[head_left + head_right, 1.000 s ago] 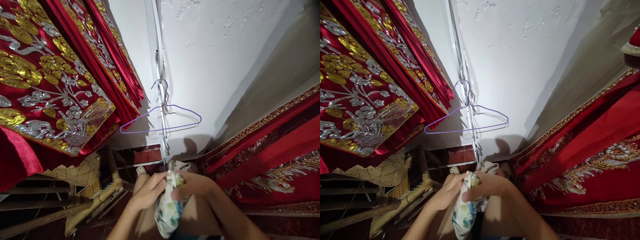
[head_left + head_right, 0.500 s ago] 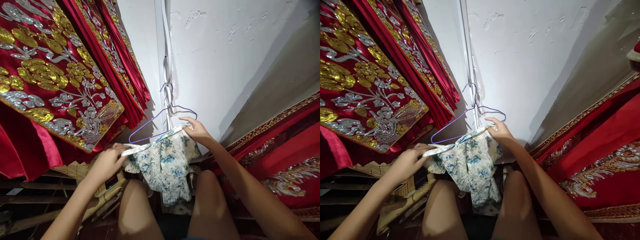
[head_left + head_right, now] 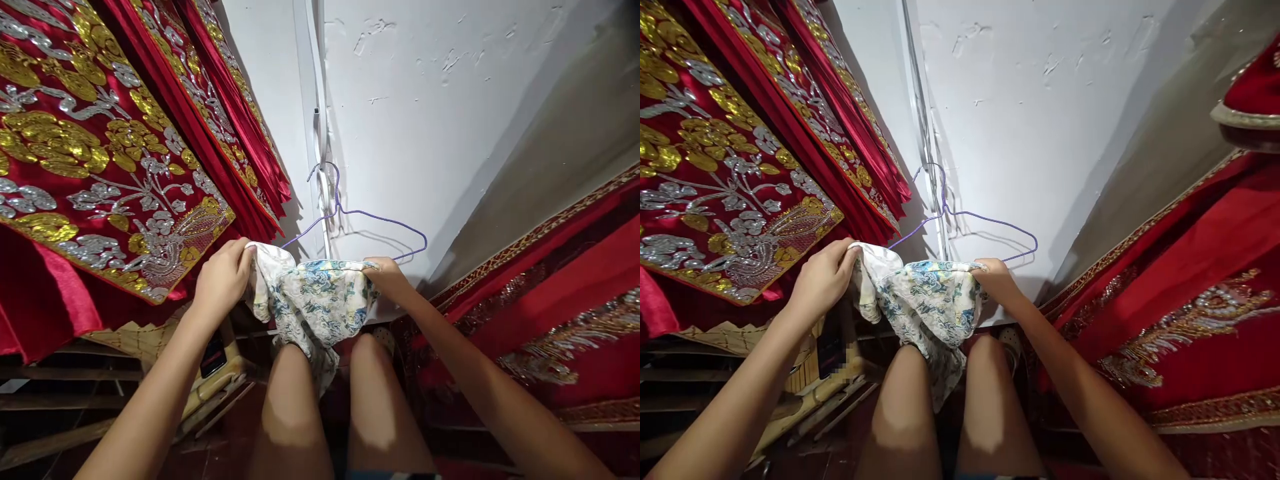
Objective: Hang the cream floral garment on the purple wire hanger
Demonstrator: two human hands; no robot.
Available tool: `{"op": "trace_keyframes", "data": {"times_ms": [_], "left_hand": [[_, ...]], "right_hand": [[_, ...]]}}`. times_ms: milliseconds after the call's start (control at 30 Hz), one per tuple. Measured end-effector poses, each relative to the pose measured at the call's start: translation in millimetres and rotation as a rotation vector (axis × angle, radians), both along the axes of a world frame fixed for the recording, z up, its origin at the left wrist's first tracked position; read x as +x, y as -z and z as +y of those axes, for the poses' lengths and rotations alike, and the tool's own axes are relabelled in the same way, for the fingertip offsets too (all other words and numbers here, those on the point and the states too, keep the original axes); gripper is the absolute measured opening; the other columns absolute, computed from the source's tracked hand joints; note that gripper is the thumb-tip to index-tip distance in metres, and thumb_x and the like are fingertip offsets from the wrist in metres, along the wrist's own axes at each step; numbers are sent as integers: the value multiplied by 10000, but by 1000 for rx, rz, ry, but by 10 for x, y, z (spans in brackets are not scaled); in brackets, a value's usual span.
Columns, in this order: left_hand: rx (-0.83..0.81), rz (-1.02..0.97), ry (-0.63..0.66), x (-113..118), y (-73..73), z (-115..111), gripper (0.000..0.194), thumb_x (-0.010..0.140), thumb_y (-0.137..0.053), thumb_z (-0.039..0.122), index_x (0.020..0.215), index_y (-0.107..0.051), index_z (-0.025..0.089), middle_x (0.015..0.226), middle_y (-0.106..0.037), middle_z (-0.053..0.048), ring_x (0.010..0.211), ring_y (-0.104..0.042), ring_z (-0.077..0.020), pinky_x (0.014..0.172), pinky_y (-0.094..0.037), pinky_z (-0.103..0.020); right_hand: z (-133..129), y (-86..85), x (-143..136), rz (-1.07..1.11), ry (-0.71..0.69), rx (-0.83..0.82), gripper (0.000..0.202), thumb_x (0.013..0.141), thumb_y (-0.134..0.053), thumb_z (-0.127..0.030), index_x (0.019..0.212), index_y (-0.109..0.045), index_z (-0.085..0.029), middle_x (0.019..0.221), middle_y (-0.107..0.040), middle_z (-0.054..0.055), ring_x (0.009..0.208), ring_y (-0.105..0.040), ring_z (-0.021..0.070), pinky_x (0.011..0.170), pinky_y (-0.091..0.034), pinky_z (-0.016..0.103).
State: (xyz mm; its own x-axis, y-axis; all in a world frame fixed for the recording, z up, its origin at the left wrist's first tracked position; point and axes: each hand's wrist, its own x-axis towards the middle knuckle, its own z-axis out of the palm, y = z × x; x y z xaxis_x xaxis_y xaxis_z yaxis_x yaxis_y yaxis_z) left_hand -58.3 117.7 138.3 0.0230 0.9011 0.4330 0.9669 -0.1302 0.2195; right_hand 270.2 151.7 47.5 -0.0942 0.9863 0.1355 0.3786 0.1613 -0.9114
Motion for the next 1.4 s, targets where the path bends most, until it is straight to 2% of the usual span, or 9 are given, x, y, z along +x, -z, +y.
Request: {"op": "trace_keyframes", "data": {"times_ms": [133, 300, 533, 633, 933, 1033, 1200, 1267, 1400], "left_hand": [[56, -54, 38, 149, -40, 154, 337, 999, -404, 430, 750, -490, 221, 756, -591, -28, 701, -543, -202, 629, -303, -302], [36, -125, 265, 366, -62, 245, 330, 999, -411, 404, 746, -488, 206, 732, -539, -5, 685, -482, -167, 647, -318, -283], [-302, -199, 475, -236, 58, 296, 393, 953, -463, 526, 893, -645, 184, 916, -702, -35, 887, -623, -216, 821, -467, -282], [-246, -143, 427, -332, 102, 277, 382, 924, -481, 508, 899, -686, 186, 973, -727, -79, 944, -649, -248, 899, -482, -331], [88, -228, 382, 535, 38, 109, 288, 988, -448, 333, 1122, -658, 189, 1077, -705, -78, 972, -661, -220, 856, -493, -308], [124, -248, 319, 541, 102, 156, 321, 994, -469, 365, 1213, -623, 188, 1012, -714, -53, 851, -663, -195, 765, -486, -278], [138, -179, 325, 431, 132, 209, 353, 1008, -434, 405, 1102, -687, 178, 1022, -744, -58, 906, -679, -210, 872, -492, -290], [145, -157, 325, 395, 95, 229, 348, 1004, -432, 405, 1083, -687, 182, 1027, -741, -63, 939, -673, -220, 905, -489, -306], [205, -255, 282, 260, 58, 326, 334, 968, -509, 419, 1190, -605, 189, 1128, -691, -82, 1030, -638, -233, 935, -479, -333]], "right_hand": [[-72, -99, 22, 3, 6, -31, 223, 684, -515, -332, 574, -344, -239, 557, -290, -61, 567, -266, 119, 514, -203, 271], [-159, -106, -126, 8, -36, -6, 285, 704, -519, -411, 542, -371, -230, 567, -353, -35, 604, -339, 134, 553, -281, 278], [-69, -140, 167, -25, 67, -38, 217, 655, -518, -304, 557, -338, -236, 561, -270, -54, 556, -254, 115, 510, -184, 281], [-55, -137, 159, -38, 77, -27, 256, 678, -532, -308, 557, -317, -239, 562, -238, -55, 559, -225, 116, 516, -159, 291], [-373, -96, -158, -62, -25, 88, 256, 793, -517, -360, 589, -431, -231, 579, -395, -29, 604, -337, 151, 561, -276, 288], [-458, -148, -48, -21, 32, 153, 111, 731, -526, -247, 762, -630, -224, 598, -500, -30, 618, -438, 167, 586, -347, 279], [-366, -308, 411, 144, 398, 218, 617, 645, -548, -198, 1250, -667, -215, 624, -582, -54, 539, -471, 148, 533, -398, 265], [-297, -443, 638, 92, 322, 137, 484, 646, -577, -218, 1100, -742, -188, 660, -638, -20, 560, -520, 151, 522, -405, 262], [-310, -731, 936, 0, -144, -221, 210, 671, -752, -373, 677, -727, -165, 619, -676, 37, 537, -588, 191, 468, -406, 273]]}}
